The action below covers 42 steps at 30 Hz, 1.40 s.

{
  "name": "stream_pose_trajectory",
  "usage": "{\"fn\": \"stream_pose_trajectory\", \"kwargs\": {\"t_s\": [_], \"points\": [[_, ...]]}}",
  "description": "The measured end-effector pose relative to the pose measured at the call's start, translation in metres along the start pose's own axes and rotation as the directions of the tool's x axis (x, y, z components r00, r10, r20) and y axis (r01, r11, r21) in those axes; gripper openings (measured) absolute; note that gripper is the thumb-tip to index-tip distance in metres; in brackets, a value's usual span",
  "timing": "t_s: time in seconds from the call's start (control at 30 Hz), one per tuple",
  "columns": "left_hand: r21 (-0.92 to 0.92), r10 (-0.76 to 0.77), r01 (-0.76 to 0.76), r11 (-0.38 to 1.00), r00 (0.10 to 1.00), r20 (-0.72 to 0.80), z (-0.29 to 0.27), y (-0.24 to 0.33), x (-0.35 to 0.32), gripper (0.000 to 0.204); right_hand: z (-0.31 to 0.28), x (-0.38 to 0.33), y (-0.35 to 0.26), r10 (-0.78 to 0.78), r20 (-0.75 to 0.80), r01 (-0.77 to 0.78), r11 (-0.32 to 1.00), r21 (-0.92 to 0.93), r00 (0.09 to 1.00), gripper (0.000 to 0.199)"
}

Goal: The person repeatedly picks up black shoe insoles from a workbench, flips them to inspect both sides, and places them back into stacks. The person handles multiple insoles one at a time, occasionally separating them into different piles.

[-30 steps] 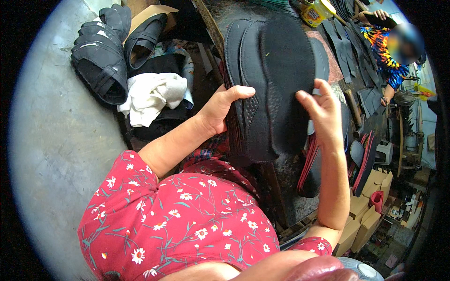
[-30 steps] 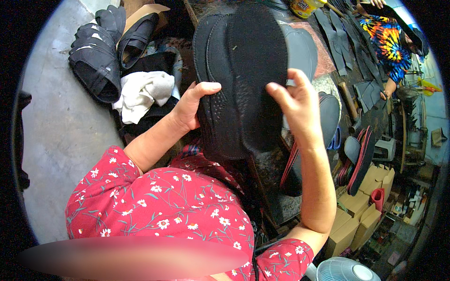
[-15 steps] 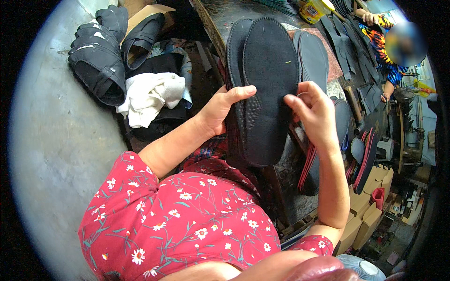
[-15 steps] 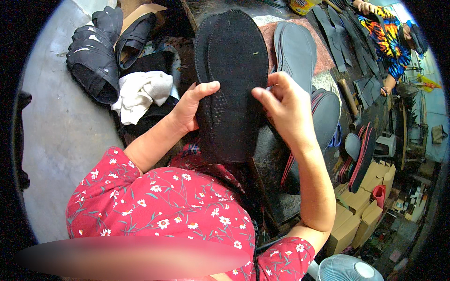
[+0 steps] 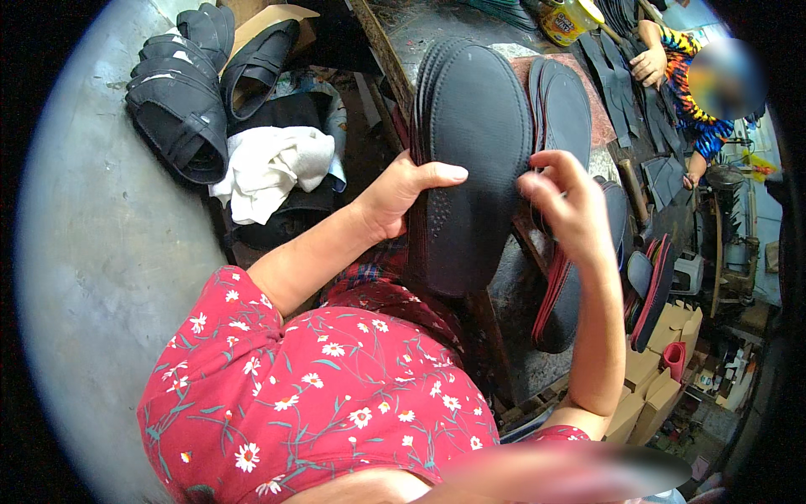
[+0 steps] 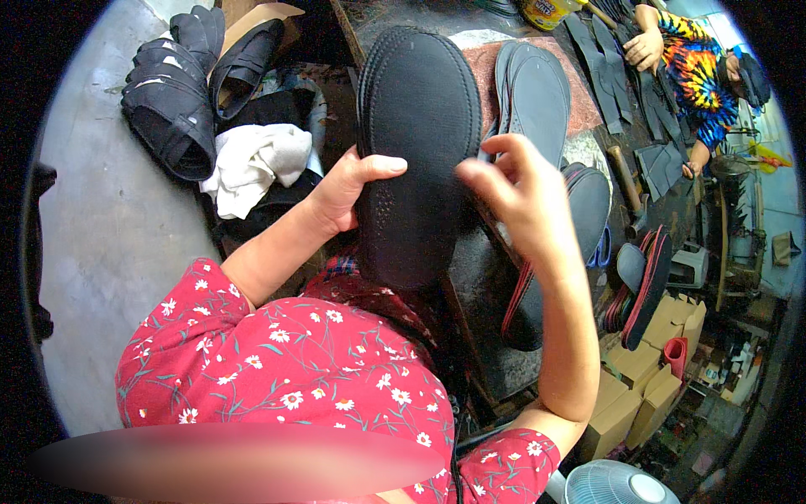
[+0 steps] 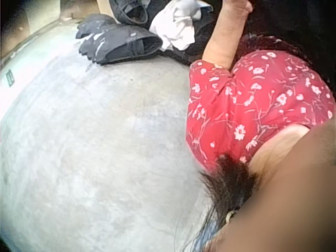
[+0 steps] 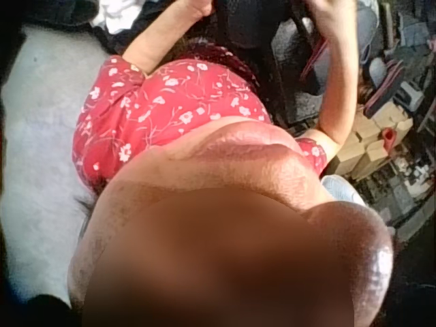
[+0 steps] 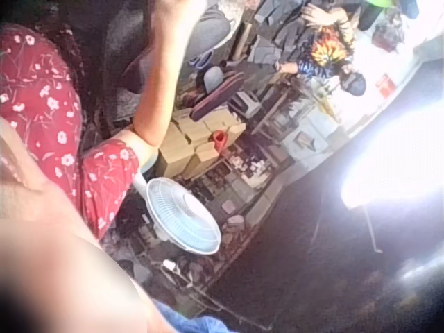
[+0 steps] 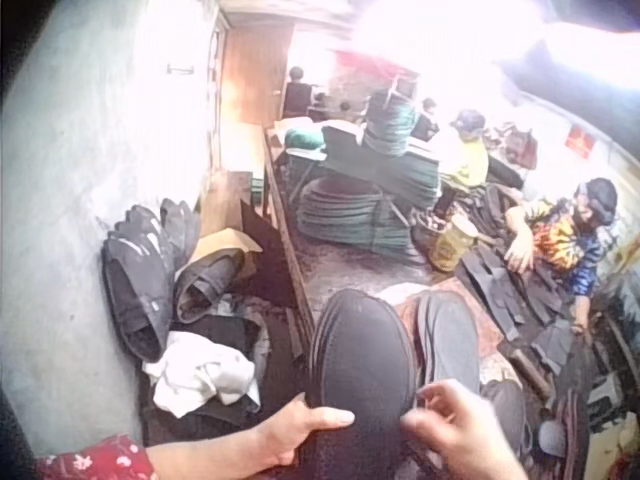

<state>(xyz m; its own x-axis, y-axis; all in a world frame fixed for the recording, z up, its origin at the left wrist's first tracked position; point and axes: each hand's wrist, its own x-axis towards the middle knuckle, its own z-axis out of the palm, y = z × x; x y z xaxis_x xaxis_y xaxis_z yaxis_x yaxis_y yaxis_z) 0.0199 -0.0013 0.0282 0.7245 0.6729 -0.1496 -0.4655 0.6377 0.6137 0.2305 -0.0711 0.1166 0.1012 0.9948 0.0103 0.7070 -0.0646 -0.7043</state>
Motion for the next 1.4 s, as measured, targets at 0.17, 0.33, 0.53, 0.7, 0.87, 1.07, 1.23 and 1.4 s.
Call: {"fn": "stream_pose_trajectory", "kwargs": {"t_s": [0.17, 0.33, 0.53, 0.7, 0.87, 1.07, 1.23, 1.4], "points": [[-0.144, -0.031, 0.038, 0.989, 0.998, 0.047, -0.004, -0.004, -0.003, 0.044, 0.014, -0.004, -0.022, 0.218, 0.032, -0.217, 0.921, 0.323, 0.975, 0.027], [-0.207, -0.037, 0.051, 0.977, 0.997, 0.073, -0.012, -0.001, -0.001, 0.043, -0.004, 0.003, -0.013, 0.225, -0.030, -0.202, 0.919, 0.340, 0.974, 0.011], [-0.184, -0.008, 0.015, 0.983, 0.999, 0.037, -0.006, -0.004, 0.001, 0.041, 0.003, 0.001, -0.006, 0.240, -0.044, -0.206, 0.900, 0.383, 0.970, 0.012], [-0.111, -0.012, 0.012, 0.994, 1.000, -0.001, -0.006, -0.004, 0.000, 0.041, -0.001, 0.004, 0.009, 0.029, -0.245, 0.029, 0.973, 0.231, 0.969, 0.012], [-0.130, -0.002, 0.002, 0.992, 1.000, 0.003, -0.009, 0.000, -0.002, 0.040, -0.053, 0.036, 0.041, 0.228, -0.363, -0.216, 0.974, 0.073, 0.904, 0.028], [-0.096, -0.018, 0.018, 0.995, 1.000, 0.004, -0.007, 0.000, -0.001, 0.039, -0.016, 0.013, 0.016, -0.090, -0.171, 0.057, 0.980, -0.191, 0.981, 0.028], [-0.118, -0.026, 0.025, 0.993, 1.000, -0.009, -0.006, 0.000, 0.000, 0.040, -0.001, 0.000, -0.006, 0.131, -0.099, -0.115, 0.981, 0.156, 0.986, 0.023], [-0.343, -0.118, 0.120, 0.932, 0.993, 0.027, -0.013, 0.005, 0.001, 0.034, -0.052, 0.031, 0.027, 0.248, -0.253, -0.140, 0.915, 0.378, 0.935, 0.035]]}}
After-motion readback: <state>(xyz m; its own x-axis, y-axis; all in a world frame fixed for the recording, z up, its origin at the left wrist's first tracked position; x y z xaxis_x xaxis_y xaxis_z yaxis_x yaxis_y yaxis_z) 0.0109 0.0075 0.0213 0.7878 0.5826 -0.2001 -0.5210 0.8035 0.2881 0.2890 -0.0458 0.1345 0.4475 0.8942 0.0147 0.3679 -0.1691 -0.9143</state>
